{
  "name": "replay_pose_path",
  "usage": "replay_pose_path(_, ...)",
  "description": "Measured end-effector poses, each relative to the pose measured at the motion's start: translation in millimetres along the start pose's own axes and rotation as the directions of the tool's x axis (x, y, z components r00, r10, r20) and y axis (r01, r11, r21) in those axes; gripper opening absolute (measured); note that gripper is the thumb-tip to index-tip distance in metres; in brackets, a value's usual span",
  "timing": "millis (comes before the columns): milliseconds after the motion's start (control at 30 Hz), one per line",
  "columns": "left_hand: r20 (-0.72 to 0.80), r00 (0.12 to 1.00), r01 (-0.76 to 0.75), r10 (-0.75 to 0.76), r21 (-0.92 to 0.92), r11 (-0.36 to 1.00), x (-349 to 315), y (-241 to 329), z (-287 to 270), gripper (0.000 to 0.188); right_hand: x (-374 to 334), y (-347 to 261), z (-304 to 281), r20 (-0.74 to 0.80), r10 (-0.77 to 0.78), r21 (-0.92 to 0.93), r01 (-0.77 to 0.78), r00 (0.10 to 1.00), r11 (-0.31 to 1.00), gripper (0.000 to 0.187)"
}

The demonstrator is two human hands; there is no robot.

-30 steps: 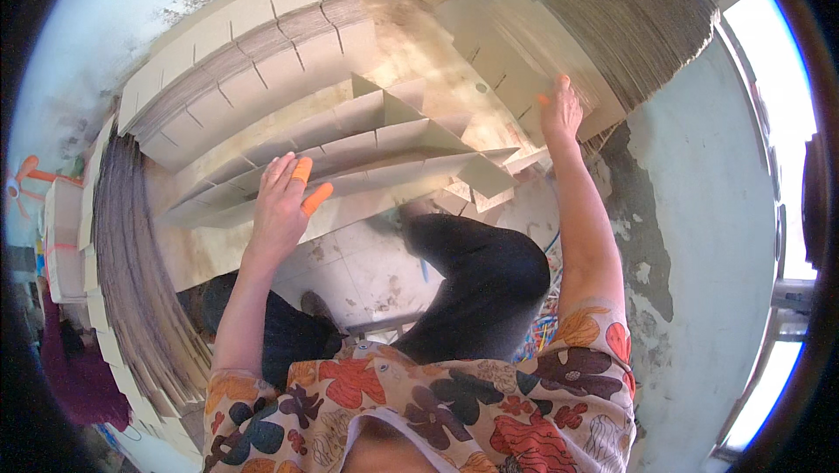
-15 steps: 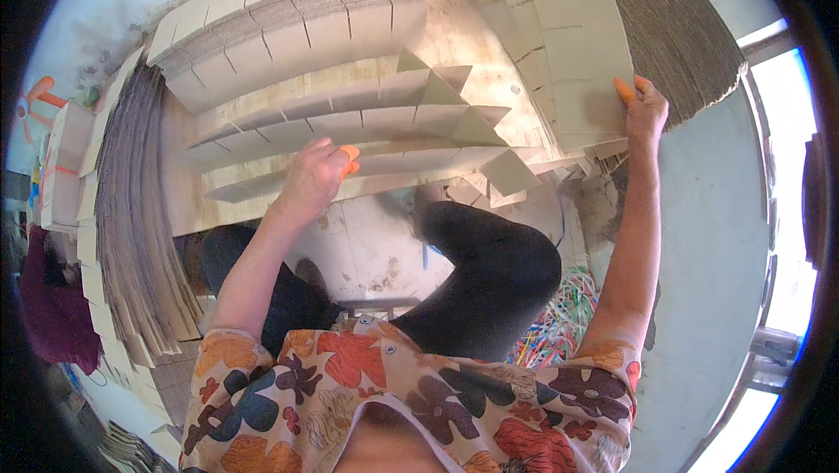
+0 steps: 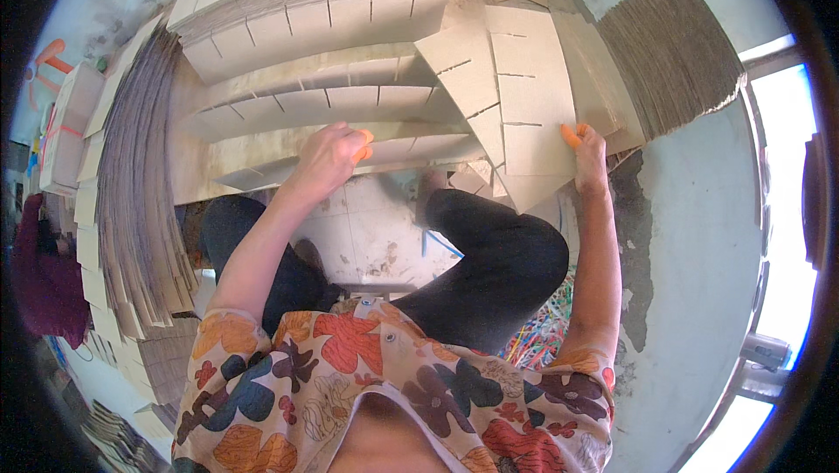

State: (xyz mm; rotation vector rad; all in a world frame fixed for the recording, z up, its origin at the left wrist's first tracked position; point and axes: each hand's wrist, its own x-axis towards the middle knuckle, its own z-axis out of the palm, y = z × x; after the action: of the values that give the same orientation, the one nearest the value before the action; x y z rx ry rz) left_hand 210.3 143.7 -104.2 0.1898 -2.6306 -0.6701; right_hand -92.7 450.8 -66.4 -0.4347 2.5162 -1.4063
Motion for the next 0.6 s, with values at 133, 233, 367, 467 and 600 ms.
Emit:
replay_pose_path(133, 0.001, 0.999, 0.043, -0.043, 0.008, 0.999, -2.3, -2.5, 2.1, 0.018, -6.2, -6.1, -9.5, 0.021, 0.050, 0.054, -0.051, 0.999, 0.997, 0.022)
replay_pose_path(233, 0.017, 0.999, 0.039, -0.040, 0.025, 0.999, -3.7, -0.6, 0.1, 0.019, -27.3, -57.1, -21.0, 0.003, -0.005, 0.091, 0.005, 1.000, 0.996, 0.024)
replay_pose_path(367, 0.016, 0.999, 0.029, -0.029, 0.042, 0.999, 3.5, 14.9, -8.7, 0.020, -40.1, -93.9, -24.0, 0.006, -0.223, 0.079, 0.222, 0.975, 0.972, 0.014)
replay_pose_path(467, -0.037, 0.999, -0.007, 0.008, 0.036, 0.999, 2.9, 12.3, 1.3, 0.020, -58.5, -119.7, 5.9, 0.034, -0.390, -0.047, 0.392, 0.920, 0.919, 0.028)
replay_pose_path(600, -0.044, 0.999, -0.023, 0.023, -0.010, 1.000, 6.9, 11.6, 9.5, 0.017, -58.6, -119.1, 27.0, 0.199, -0.575, -0.252, 0.608, 0.794, 0.753, 0.049)
